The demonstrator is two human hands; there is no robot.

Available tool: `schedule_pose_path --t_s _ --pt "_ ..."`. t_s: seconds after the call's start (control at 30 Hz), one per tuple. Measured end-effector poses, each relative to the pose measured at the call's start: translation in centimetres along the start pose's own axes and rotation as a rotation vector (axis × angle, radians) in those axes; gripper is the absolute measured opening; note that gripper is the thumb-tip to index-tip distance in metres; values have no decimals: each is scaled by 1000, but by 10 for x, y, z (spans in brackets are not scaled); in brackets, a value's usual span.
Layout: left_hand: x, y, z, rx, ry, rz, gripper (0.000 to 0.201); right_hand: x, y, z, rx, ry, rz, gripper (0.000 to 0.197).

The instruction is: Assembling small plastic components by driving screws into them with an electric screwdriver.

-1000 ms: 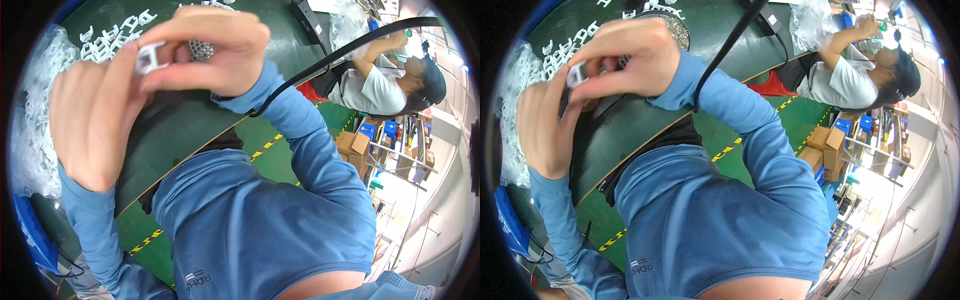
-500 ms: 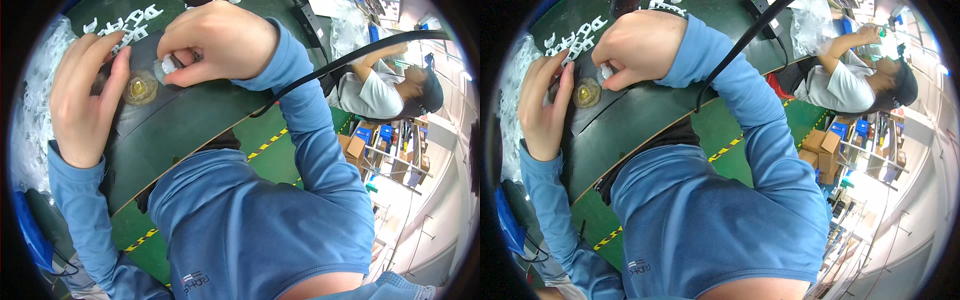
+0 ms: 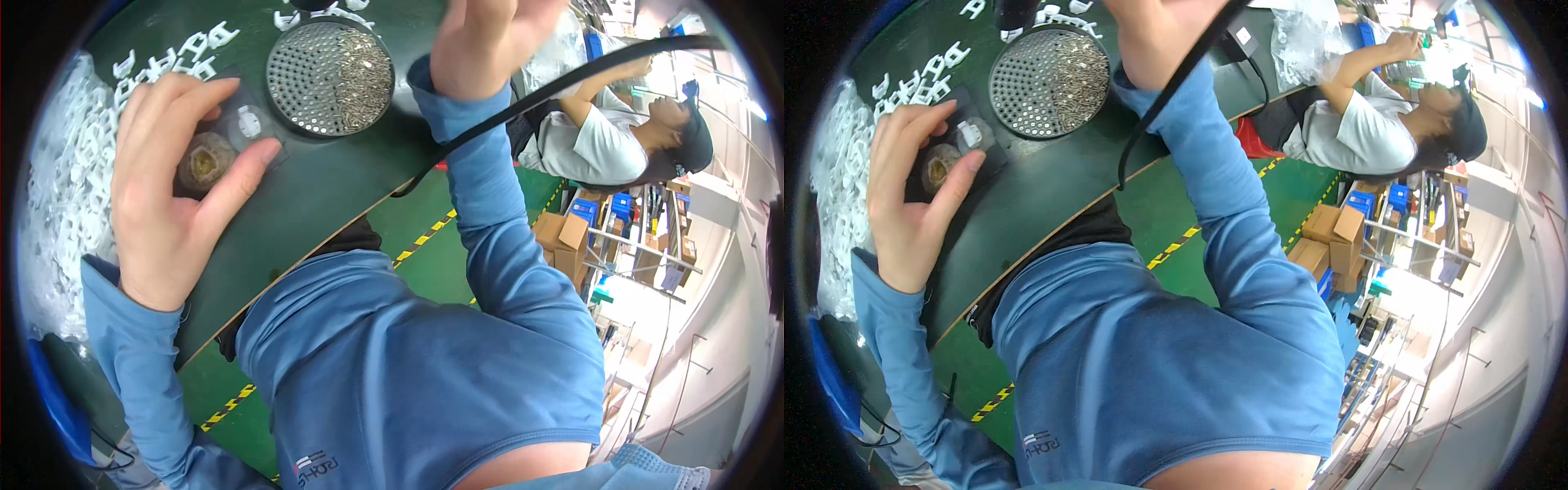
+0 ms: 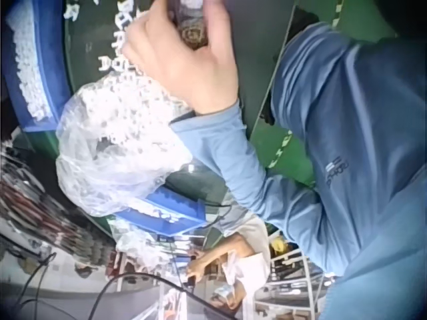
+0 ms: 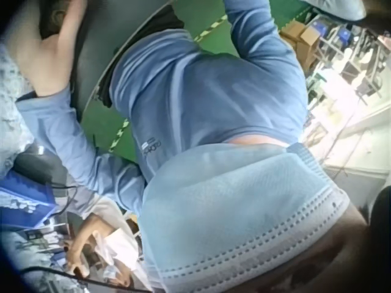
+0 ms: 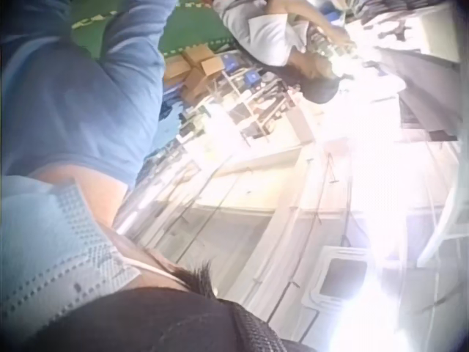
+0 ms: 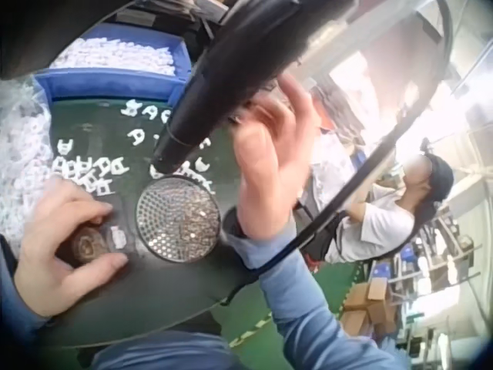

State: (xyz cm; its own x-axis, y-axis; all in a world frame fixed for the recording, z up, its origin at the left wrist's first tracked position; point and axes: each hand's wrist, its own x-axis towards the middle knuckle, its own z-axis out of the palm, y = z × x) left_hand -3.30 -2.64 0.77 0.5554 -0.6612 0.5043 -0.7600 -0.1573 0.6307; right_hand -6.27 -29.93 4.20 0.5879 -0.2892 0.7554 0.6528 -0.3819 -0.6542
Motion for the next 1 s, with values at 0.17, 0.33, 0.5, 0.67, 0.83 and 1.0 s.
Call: schedule_pose_path --t_s 0.17,0.33,0.5,0.67,0.83,1.0 --pt "-1 1 -4 -16 146 -26 31 40 5 51 280 -253 160 55" --pt "1 0 -7 -71 182 -160 24 42 0 59 650 -325 254 41" --pt "6 3 -4 -87 127 -163 25 25 0 46 865 -332 58 43" --pt "0 3 -10 -166 66 -137 18 11 -3 49 959 -327 63 43" --pt "-1 -2 -2 -258 73 -140 15 9 -11 42 978 -318 58 43" --pt "-6 -5 2 -195 134 -73 14 7 -13 43 1014 -320 62 43"
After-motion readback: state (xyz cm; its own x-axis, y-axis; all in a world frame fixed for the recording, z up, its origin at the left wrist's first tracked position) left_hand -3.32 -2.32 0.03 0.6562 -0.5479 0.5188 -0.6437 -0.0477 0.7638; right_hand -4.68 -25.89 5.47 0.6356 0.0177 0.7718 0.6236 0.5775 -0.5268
